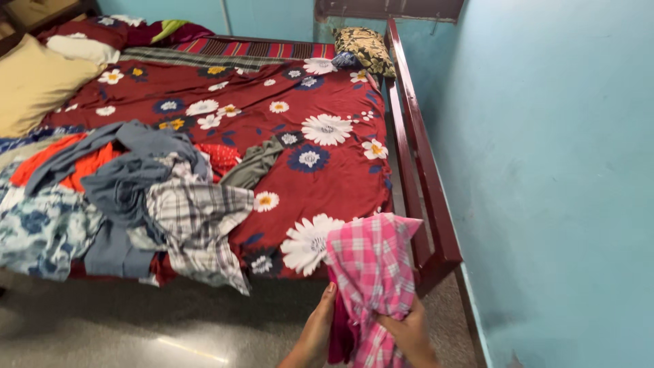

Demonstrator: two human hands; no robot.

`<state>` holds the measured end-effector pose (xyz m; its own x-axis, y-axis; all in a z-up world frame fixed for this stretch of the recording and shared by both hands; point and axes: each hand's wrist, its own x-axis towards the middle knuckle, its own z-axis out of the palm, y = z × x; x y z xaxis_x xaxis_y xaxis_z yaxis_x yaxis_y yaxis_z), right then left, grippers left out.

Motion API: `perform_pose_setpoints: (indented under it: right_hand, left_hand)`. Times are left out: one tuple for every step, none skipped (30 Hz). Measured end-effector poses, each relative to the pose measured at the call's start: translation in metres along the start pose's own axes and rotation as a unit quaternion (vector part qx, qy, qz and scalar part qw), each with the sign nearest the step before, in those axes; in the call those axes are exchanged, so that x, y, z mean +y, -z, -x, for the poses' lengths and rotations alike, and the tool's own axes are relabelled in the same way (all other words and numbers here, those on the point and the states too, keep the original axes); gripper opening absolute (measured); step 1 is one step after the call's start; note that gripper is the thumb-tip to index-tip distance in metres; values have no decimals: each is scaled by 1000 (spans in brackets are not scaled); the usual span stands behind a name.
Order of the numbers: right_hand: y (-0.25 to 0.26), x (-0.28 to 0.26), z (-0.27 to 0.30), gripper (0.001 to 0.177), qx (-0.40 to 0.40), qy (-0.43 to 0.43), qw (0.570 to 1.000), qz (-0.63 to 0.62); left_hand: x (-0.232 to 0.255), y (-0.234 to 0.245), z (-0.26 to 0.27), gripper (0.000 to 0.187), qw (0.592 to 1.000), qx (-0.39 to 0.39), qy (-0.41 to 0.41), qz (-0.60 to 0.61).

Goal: The person picks up various items of clothing from a basket on the floor, including a green dress and several pink and floral garments, and places them onto a bed one by one.

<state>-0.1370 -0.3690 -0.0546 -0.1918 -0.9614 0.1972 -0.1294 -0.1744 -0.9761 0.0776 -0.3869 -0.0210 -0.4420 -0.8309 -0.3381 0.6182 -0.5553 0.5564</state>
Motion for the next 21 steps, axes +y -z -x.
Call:
perform_pose_setpoints:
  right_hand:
    - [-3,6,-17,63,27,-3,1000,15]
    - [-4,9,-35,64,57,-27,998,6]
    - [-5,10,-52,66,87,-51,995,-3]
    - [-8,7,-65,68,116,-76,990,-12]
    - [-9,1,-78,67,127,-83,988,9]
    - [-4,-9,-91,66,138,-93,986,32]
    - [0,-20,-105,65,147,-103,982,55]
    - [3,-31,-119,70,155,-107,980,69]
    - [6,-41,-134,74,161,-112,977,82]
    - [7,-48,-151,78,168,-114,975,95]
    - [7,-52,-167,80,170,-65,978,101]
    - [7,-54,-184,82,172,-15,979,106]
    - [9,-55,-201,84,172,36,978,111]
    - [11,-54,-219,84,176,26,978,110]
    - [14,-52,-237,84,180,17,977,110]
    - [14,-49,-257,83,182,8,977,109]
    - [14,-45,-278,83,170,6,978,123]
    - [16,-42,-299,82,158,5,978,138]
    - [18,-38,-317,82,146,5,977,153]
    - [18,-33,-336,80,127,-9,980,154]
    - [14,-26,-356,79,109,-22,982,155]
  left_hand:
    - [15,6,-11,69,997,26,-10,-66]
    - [32,12,-21,70,990,52,-20,-132]
    - [49,18,-31,71,977,77,-32,-197]
    - [65,25,-40,70,976,75,-36,-200]
    - [81,32,-49,70,975,73,-41,-204]
    - [93,38,-56,69,975,73,-43,-205]
    - [105,45,-64,69,976,67,-61,-200]
    - [116,50,-73,70,976,61,-78,-195]
    - [123,53,-80,70,976,55,-95,-189]
    - [128,55,-87,70,978,60,-93,-179]
    - [132,57,-93,70,979,64,-91,-169]
    - [136,58,-101,70,981,69,-91,-158]
    - [137,58,-111,70,983,67,-87,-148]
    - [135,58,-117,70,985,69,-84,-137]
    - [135,60,-124,70,986,70,-80,-126]
    - [137,63,-133,70,986,77,-73,-130]
    - [139,66,-141,71,985,84,-65,-133]
    - [138,67,-150,72,985,90,-58,-135]
    - [140,69,-158,72,982,95,-72,-144]
    - [145,72,-168,73,980,98,-87,-152]
    - [151,74,-179,73,976,102,-102,-161]
